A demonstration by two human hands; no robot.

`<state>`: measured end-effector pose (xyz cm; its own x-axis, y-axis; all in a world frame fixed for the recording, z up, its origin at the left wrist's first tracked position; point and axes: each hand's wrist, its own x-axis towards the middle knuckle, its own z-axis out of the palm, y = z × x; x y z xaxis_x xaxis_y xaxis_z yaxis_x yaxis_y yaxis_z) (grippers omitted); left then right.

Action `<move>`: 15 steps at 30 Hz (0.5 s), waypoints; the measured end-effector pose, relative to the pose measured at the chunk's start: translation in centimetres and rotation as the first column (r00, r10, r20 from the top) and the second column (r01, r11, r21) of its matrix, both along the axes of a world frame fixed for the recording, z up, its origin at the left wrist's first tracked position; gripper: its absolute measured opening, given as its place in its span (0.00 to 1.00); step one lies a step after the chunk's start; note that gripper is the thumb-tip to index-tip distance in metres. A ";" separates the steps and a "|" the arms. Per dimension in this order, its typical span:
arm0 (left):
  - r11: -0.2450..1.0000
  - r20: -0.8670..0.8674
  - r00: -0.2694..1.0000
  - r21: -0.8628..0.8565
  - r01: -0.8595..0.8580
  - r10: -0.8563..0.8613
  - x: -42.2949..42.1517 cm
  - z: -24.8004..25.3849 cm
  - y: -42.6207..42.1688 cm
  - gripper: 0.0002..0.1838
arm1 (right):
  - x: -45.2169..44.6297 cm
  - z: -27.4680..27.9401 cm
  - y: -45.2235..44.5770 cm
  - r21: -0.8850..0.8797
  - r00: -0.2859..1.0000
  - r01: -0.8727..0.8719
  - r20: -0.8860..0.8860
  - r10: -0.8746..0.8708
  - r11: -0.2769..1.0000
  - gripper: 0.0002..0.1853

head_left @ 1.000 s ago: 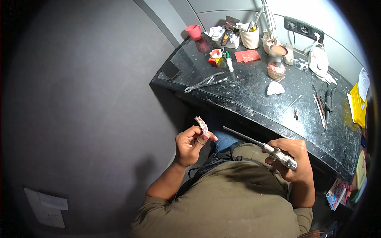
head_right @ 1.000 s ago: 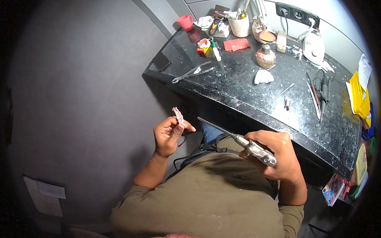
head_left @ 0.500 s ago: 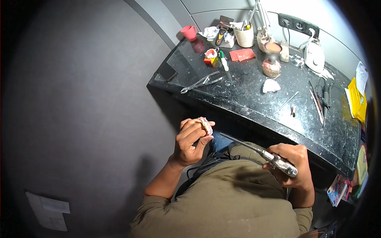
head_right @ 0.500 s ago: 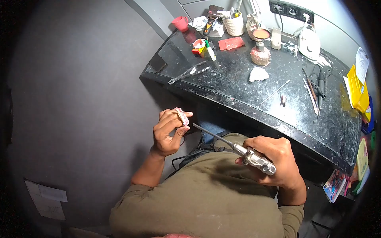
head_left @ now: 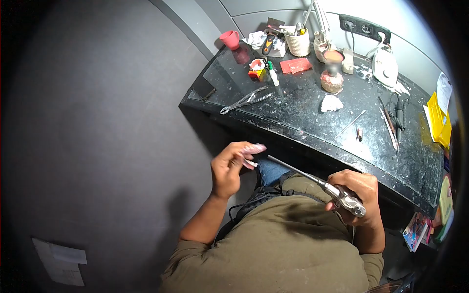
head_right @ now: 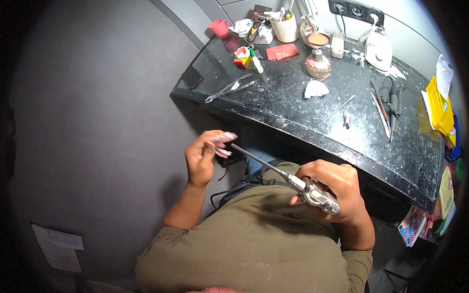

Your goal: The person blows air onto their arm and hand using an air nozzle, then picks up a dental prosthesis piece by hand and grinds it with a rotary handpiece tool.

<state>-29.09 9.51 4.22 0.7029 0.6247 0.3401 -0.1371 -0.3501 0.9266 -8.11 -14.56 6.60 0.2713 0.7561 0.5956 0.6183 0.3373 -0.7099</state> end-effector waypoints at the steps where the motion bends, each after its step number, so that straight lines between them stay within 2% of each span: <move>1: 0.986 0.116 0.993 -0.169 0.009 0.011 -0.1 -1.6 1.0 0.17 | -0.1 -0.2 0.0 -0.011 1.000 -0.002 0.005 0.002 1.000 0.18; 3: 0.924 0.249 0.959 -0.318 0.214 -0.136 -0.2 -2.5 1.9 0.16 | -0.4 -0.5 0.3 -0.017 1.000 -0.002 0.011 0.003 1.000 0.18; 5: 0.930 0.219 0.968 -0.315 0.191 -0.125 0.2 -2.0 1.2 0.16 | -0.8 -0.8 0.3 -0.089 1.000 0.022 -0.009 -0.023 0.996 0.16; 7: 0.934 0.191 0.975 -0.316 0.169 -0.112 0.5 -1.9 0.7 0.15 | -1.4 -0.8 0.6 -0.071 0.999 0.025 -0.018 -0.027 0.997 0.16; 9: 0.960 0.140 0.989 -0.267 0.081 -0.044 0.8 -1.9 0.6 0.12 | -1.5 -0.4 0.6 -0.130 0.998 0.054 0.034 -0.050 0.990 0.15; 15: 0.973 0.101 0.992 -0.213 0.089 -0.069 0.3 -2.5 0.9 0.11 | -1.7 -0.8 1.1 -0.116 0.999 -0.018 -0.030 0.015 0.993 0.15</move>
<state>-28.76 10.46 1.73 0.7247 0.6347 0.2685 -0.2450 -0.1269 0.9612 -9.78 -13.47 5.80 0.2739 0.8243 0.4954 0.5919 0.2615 -0.7624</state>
